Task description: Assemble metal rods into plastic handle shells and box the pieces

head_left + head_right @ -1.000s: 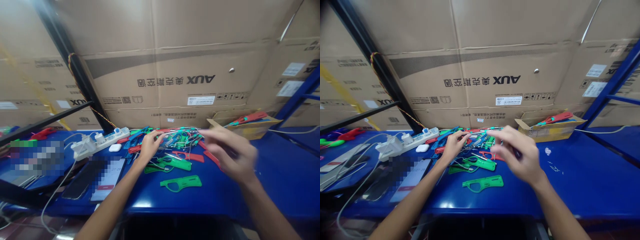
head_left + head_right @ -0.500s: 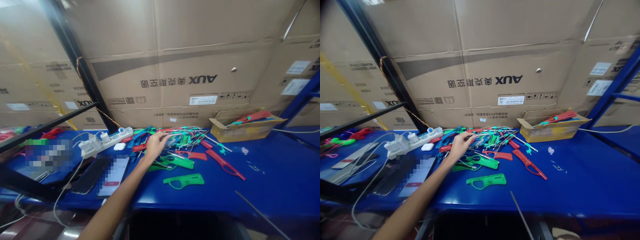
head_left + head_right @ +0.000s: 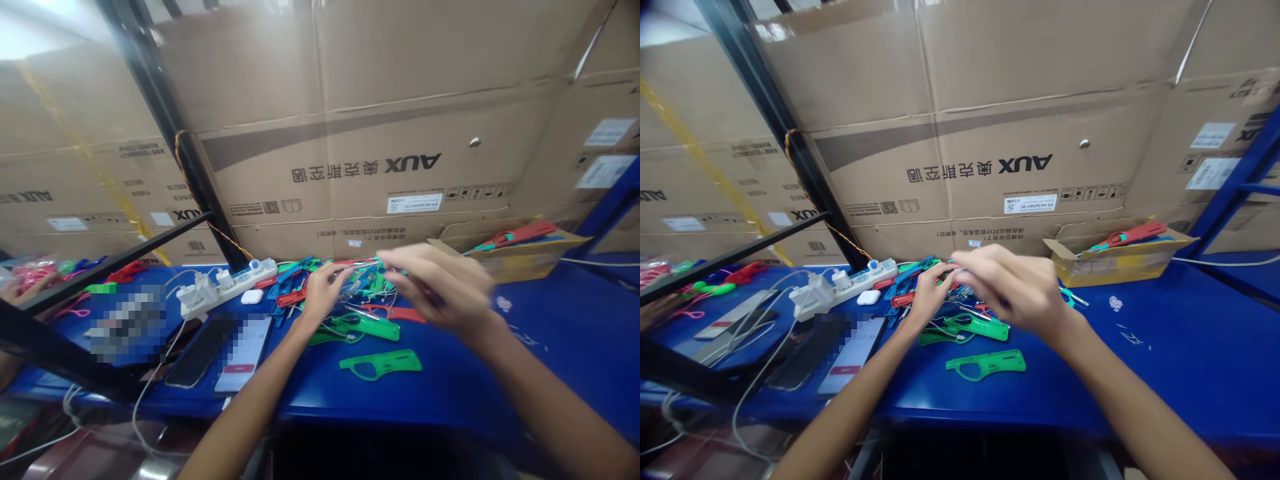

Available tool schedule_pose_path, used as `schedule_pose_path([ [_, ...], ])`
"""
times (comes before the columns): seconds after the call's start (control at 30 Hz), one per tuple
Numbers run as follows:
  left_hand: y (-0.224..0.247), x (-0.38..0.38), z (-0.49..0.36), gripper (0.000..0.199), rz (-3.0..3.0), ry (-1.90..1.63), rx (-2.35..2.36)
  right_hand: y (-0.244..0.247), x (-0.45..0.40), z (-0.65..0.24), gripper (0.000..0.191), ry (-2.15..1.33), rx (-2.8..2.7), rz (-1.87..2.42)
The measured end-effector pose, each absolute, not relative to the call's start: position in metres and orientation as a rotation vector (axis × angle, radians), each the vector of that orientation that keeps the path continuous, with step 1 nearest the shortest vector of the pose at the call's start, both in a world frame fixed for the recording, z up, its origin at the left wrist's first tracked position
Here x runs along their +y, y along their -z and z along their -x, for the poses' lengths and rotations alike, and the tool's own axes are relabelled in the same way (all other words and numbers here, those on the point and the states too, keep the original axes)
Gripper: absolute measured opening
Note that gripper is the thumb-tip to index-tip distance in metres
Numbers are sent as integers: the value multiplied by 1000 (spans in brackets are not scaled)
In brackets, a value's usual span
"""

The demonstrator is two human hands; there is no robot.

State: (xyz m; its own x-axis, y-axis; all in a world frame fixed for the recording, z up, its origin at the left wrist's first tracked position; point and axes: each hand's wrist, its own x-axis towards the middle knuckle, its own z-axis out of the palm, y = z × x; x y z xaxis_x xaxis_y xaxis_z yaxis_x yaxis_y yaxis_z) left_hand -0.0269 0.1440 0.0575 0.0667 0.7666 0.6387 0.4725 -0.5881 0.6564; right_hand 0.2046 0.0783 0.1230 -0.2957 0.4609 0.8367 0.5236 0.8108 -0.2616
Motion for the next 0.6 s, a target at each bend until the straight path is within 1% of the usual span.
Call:
schedule_pose_path([
  [0.07, -62, 141, 26, 23, -2013, -1595, 1233, -112, 116, -202, 29, -115, -1896, 811],
  [0.13, -66, 139, 24, 26, -1948, -1655, 1223, -91, 141, -201, 35, -199, -1879, 845],
  [0.23, -69, 137, 22, 29, -1908, -1659, 1167, -60, 152, -197, 36, -359, -1842, 873],
  [0.3, -68, 135, 19, 29, -1934, -1583, 1089, -49, 147, -191, 38, -521, -1827, 870],
  [0.43, -59, 130, 8, 28, -1989, -1364, 921, -47, 138, -173, 42, -842, -1719, 833],
  [0.6, -47, 129, 2, 29, -1941, -1214, 844, -45, 139, -166, 47, -1063, -1474, 816],
])
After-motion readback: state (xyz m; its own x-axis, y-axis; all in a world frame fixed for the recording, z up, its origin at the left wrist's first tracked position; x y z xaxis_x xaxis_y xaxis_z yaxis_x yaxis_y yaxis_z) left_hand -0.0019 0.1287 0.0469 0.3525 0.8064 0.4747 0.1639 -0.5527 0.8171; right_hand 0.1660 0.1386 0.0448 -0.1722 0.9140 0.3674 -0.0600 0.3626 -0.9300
